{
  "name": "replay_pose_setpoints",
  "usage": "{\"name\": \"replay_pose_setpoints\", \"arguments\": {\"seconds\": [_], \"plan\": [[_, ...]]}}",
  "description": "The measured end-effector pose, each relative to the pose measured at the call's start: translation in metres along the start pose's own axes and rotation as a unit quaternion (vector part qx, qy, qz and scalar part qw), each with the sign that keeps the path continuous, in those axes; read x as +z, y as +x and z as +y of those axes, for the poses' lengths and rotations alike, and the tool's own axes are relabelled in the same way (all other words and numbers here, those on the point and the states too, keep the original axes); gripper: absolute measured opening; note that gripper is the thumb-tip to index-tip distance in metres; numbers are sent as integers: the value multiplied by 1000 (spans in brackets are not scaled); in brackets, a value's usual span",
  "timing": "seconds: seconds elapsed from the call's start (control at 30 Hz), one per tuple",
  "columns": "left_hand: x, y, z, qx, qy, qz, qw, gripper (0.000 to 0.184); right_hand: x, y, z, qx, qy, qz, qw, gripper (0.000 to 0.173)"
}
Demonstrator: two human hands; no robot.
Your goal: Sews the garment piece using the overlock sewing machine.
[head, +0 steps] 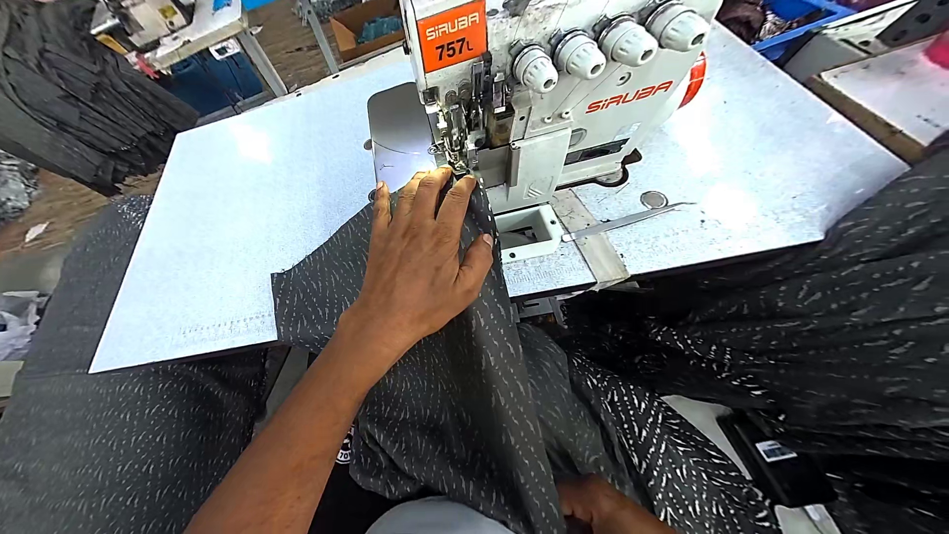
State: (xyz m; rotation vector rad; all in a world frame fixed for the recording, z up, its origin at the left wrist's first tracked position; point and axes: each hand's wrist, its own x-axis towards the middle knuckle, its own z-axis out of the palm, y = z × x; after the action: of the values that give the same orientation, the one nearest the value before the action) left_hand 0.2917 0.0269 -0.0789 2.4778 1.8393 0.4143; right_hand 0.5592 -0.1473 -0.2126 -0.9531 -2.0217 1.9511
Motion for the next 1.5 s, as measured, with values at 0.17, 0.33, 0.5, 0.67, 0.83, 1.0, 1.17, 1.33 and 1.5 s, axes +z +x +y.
{"name": "replay_pose_setpoints", "arguments": {"seconds": [0.17,0.33,0.5,0.67,0.83,1.0,1.17,1.33,1.5], "plan": [[1,-3,-15,33,-39,24,998,62,10,0,21,-41,15,40,998,18],[6,24,-52,44,-62,26,997,58,4,11,-6,-34,56,70,995,20],[2,65,-81,36,-110,-22,993,59,5,24,-10,-70,201,102,972,8],[4,20,-102,7,-240,125,963,50,6,32,0,-72,200,148,966,9],[10,-107,-144,-166,-45,2,985,67,9,35,9,-46,154,206,965,11],[-29,-130,-167,-220,-91,49,970,29,4,33,4,-99,226,142,959,10],[-81,-76,-181,-231,-97,128,960,38,7,37,3,-13,171,214,962,14],[-55,-30,-97,-56,-16,78,995,39,9,43,12,3,164,232,959,19],[-15,-15,-29,-24,-32,21,999,53,9,44,7,-20,171,265,949,17]]}}
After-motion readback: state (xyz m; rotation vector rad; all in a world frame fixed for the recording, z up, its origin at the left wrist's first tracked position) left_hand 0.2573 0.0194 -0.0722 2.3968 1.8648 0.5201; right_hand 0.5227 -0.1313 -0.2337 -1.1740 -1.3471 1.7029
